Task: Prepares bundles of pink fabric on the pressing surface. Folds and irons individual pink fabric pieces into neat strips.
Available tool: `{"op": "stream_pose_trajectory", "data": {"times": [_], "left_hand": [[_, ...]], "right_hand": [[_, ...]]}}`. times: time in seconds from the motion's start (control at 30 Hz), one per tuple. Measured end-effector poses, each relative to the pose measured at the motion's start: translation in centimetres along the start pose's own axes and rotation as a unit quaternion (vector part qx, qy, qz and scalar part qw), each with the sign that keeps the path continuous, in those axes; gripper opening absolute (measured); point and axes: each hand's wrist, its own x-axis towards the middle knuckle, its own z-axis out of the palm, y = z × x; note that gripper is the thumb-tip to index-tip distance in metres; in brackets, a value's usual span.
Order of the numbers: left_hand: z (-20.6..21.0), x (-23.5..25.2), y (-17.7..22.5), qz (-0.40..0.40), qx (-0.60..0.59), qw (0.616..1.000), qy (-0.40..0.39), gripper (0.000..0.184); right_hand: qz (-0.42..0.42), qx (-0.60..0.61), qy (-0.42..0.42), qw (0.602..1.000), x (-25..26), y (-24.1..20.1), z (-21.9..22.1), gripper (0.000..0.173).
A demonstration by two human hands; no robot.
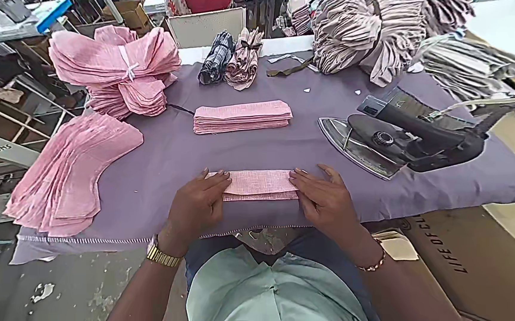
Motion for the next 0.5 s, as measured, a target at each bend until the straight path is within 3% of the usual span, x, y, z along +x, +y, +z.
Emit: {"op": "stream_pose_trajectory", "data": {"times": [0.17,0.27,0.4,0.5], "left_hand": [[-0.2,0.2,-0.2,-0.036,-0.035,0.999,-0.015,0.037],[-0.3,0.6,-0.1,-0.061,-0.076,0.995,0.005,0.032],[0.0,2.7,0.8,-0.089,0.032,0.995,0.000,0.031],[0.2,4.2,0.2,-0.097,0.040,0.993,-0.058,0.032]], "right_hand": [[0.039,-0.020,-0.063,0.997,0.9,-0.2,-0.7,0.034],[0.076,0.043,-0.083,0.993,1.8,0.3,-1.5,0.045],[0.080,0.046,-0.028,0.995,3.6,1.1,-0.7,0.029],[0.074,0.031,-0.049,0.996,4.3,1.6,0.6,0.034]]}}
